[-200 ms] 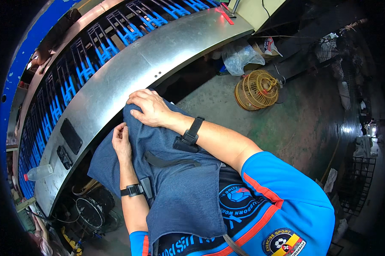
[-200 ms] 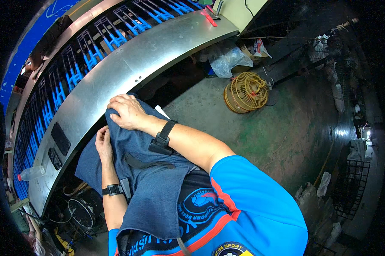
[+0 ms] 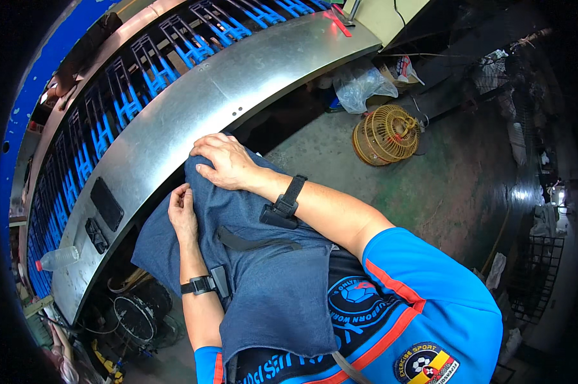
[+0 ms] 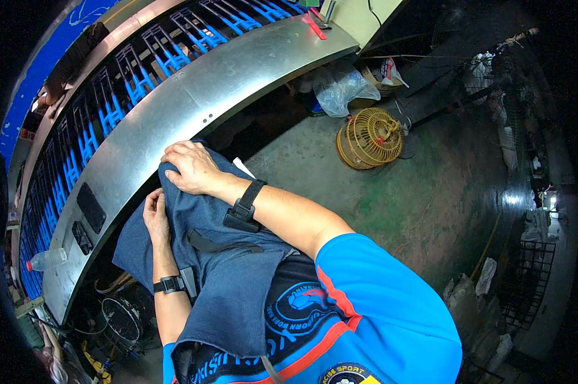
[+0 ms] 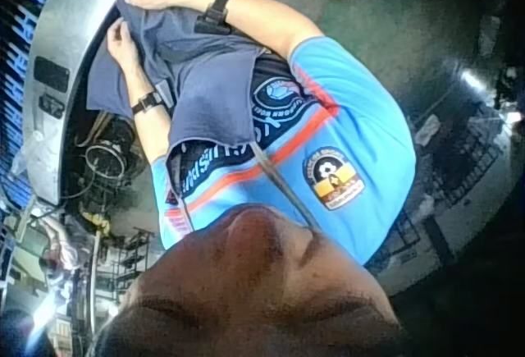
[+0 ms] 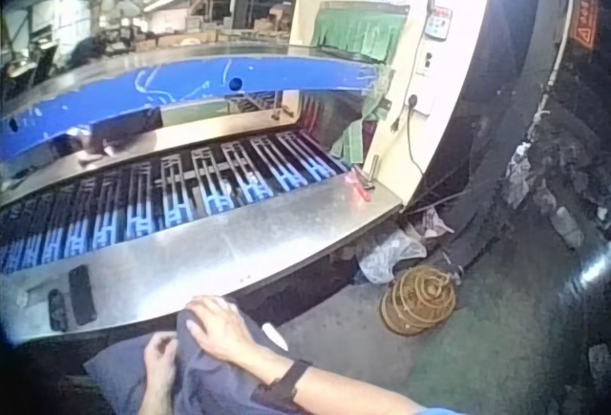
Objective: Placing small shoe components into slots on a manufacturing conveyor machine.
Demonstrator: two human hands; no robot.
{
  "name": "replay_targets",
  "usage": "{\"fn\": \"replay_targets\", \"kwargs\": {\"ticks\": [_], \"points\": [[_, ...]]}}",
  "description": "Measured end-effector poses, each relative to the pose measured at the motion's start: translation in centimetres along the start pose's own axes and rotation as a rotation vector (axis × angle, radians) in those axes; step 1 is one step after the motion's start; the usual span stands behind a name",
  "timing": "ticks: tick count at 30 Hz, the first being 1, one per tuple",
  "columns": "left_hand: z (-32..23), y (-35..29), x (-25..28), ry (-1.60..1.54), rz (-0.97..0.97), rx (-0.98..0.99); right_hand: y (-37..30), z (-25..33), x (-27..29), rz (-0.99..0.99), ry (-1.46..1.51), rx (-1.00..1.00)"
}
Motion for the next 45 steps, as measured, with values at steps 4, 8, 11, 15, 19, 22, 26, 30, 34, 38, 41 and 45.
{"fn": "replay_targets", "kwargs": {"ticks": [4, 8, 11, 15, 19, 22, 26, 30, 34, 38, 41, 45], "points": [[-0.1, 0.7, 0.1, 0.052, -0.016, 0.013, 0.6, -0.1, 0.1, -0.017, -0.022, 0.005], [-0.3, 0.9, 1.9, 0.031, -0.045, -0.051, 1.9, 0.9, -1.5, -0.02, -0.035, 0.064], [-2.7, -0.2, 3.5, 0.322, -0.071, -0.202, 1.7, 1.7, -2.6, -0.047, -0.07, 0.141], [2.2, -0.3, 5.1, 0.065, -0.045, -0.014, 1.1, 3.5, -5.1, -0.035, -0.079, 0.111], [4.1, -1.2, 5.3, -0.024, -0.043, -0.037, -0.1, 3.8, -6.5, 0.051, -0.068, 0.02], [3.4, -1.2, 6.2, 0.049, -0.083, -0.019, 0.2, 4.1, -7.0, 0.055, -0.073, 0.036], [3.1, -0.8, 7.4, 0.011, -0.08, -0.031, 1.1, 5.5, -7.4, 0.06, -0.074, 0.052], [2.4, -0.7, 7.3, 0.04, -0.098, -0.055, 1.2, 5.4, -7.2, 0.062, -0.074, 0.036], [3.0, -0.8, 7.1, 0.032, -0.066, -0.011, 1.0, 5.7, -7.3, 0.061, -0.075, 0.034], [2.4, -1.2, 6.7, 0.061, -0.065, -0.004, 0.7, 5.3, -7.0, 0.056, -0.083, 0.025], [1.7, -1.3, 6.8, 0.053, -0.062, -0.01, 0.7, 5.6, -6.7, 0.062, -0.084, 0.033], [2.5, -1.2, 6.9, 0.056, -0.06, -0.009, 0.8, 5.8, -6.9, 0.074, -0.068, 0.024]]}}
Point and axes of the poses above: each hand's wrist, its own y-axis towards the middle knuckle, its own x-axis out of the back of the hand, z = x × y, the point moved 5 cm from there along y, towards the middle knuckle, and after that the axes turned 10 degrees about y, right-handed, at the moved point
